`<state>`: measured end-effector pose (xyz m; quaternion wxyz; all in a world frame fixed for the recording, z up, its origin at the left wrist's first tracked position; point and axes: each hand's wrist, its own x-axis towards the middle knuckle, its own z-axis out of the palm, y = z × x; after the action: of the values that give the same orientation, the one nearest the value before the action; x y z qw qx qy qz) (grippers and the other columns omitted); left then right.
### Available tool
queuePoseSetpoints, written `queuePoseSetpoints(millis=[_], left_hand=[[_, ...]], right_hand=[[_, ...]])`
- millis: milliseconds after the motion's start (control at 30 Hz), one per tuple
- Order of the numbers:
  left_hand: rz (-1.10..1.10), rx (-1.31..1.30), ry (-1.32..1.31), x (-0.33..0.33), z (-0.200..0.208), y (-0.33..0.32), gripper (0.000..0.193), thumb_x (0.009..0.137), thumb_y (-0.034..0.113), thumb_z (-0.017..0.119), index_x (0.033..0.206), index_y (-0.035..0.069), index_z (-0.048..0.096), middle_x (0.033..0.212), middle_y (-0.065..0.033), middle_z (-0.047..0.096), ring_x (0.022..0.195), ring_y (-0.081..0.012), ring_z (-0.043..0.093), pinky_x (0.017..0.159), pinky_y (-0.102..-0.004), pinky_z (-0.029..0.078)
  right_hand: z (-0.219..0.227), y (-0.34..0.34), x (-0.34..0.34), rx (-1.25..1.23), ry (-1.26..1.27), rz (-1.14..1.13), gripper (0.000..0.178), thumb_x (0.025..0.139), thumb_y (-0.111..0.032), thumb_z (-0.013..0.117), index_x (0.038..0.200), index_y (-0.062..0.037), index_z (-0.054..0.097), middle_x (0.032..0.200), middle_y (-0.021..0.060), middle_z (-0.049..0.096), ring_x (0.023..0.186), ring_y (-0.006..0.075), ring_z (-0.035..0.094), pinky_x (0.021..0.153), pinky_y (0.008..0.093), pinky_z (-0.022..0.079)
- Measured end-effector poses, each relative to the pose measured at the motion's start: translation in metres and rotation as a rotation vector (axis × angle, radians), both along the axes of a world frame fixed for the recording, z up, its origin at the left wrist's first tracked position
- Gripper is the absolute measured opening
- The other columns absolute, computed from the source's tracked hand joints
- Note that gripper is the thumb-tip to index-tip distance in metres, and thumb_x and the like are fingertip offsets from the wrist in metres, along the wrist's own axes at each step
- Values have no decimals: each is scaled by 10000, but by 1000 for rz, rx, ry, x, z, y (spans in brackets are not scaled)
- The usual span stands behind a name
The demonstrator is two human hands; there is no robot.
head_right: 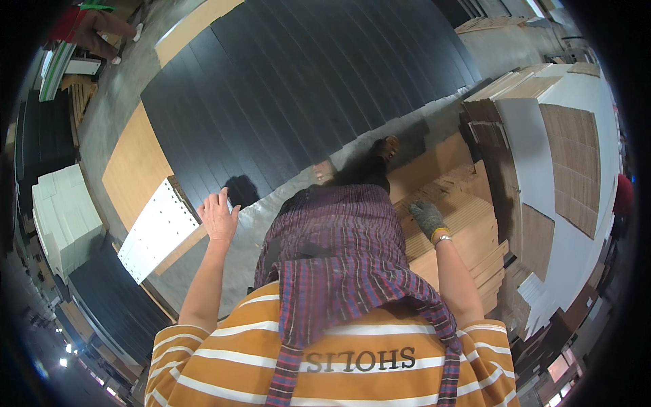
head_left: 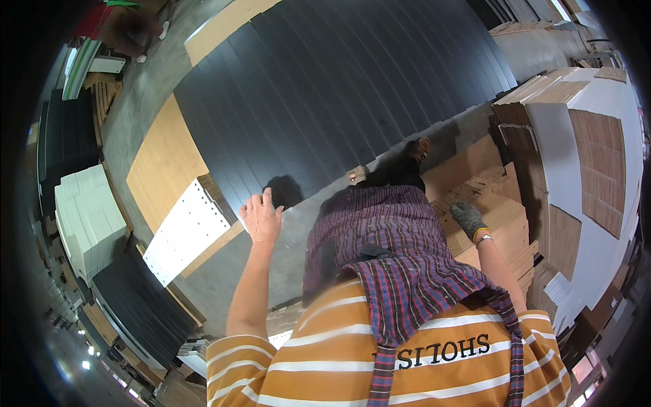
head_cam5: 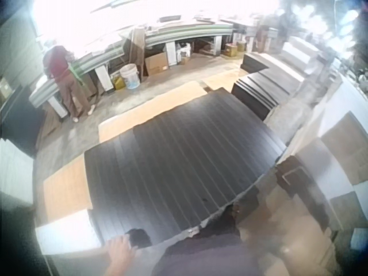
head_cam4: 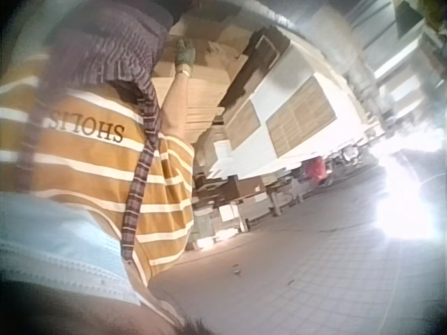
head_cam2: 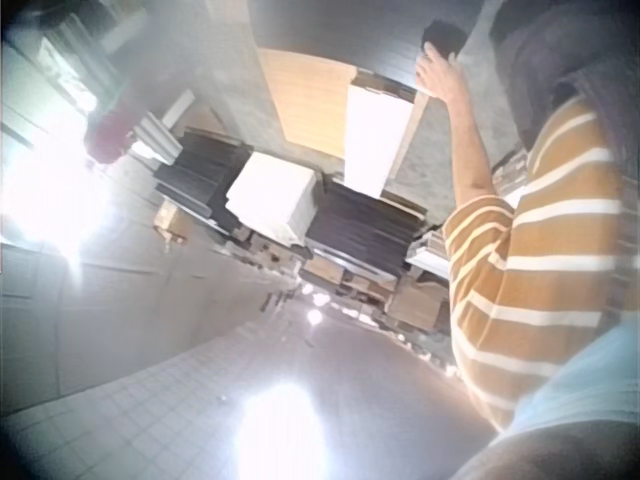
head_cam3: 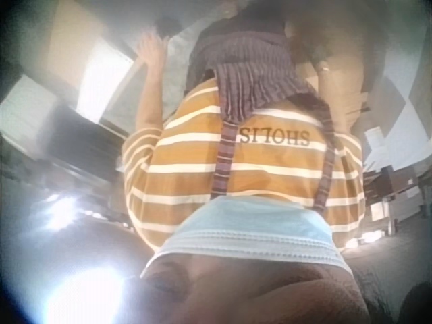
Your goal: The person picks up black rectangular panels from the floor, places them on a workbench, and wipes the surface with a cloth. They continue stacking the panels neatly on the bench.
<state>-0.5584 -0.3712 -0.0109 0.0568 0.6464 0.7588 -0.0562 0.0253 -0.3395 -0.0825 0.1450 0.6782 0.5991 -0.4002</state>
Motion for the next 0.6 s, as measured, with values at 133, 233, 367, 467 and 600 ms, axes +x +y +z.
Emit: queuePoseSetpoints(millis=[133, 233, 367, 467, 600], left_hand=[[-213, -9, -73, 5, 1, 15, 688, 798, 115, 746, 1431, 289, 539, 978, -29, 535, 992, -219, 550, 939, -457, 386], [-346, -49, -50, 9, 0, 28, 715, 807, 11, 664, 1428, 348, 554, 960, -20, 521, 979, -207, 548, 935, -445, 388], [-488, -131, -39, 14, -1, 44, 687, 790, -26, 620, 1375, 333, 608, 957, -25, 518, 980, -207, 544, 932, -439, 389], [-479, -222, -39, 23, -3, 57, 627, 775, 26, 652, 1347, 282, 631, 969, -27, 526, 990, -213, 543, 939, -447, 384], [-497, -111, -91, 44, -4, 69, 431, 788, 197, 718, 1217, 170, 681, 994, -38, 556, 1003, -228, 546, 946, -465, 374]], right_hand=[[-10, -4, 7, -14, 21, 87, 496, 1001, -426, 493, 1253, -42, 679, 1335, 189, 635, 1264, 382, 553, 1082, 450, 425], [-26, -12, 16, -2, 29, 20, 499, 1002, -425, 494, 1261, -38, 673, 1340, 187, 634, 1262, 379, 557, 1088, 449, 424], [-48, -22, 30, 57, 22, 167, 463, 1012, -388, 479, 1256, -47, 676, 1342, 178, 635, 1251, 374, 568, 1089, 449, 429], [-54, -27, 41, 86, 27, 275, 425, 1019, -347, 466, 1251, -64, 680, 1343, 168, 638, 1248, 362, 575, 1090, 448, 431], [-50, -32, 41, 45, 17, 225, 393, 1019, -309, 453, 1252, -89, 682, 1344, 156, 640, 1252, 348, 578, 1091, 444, 431]])
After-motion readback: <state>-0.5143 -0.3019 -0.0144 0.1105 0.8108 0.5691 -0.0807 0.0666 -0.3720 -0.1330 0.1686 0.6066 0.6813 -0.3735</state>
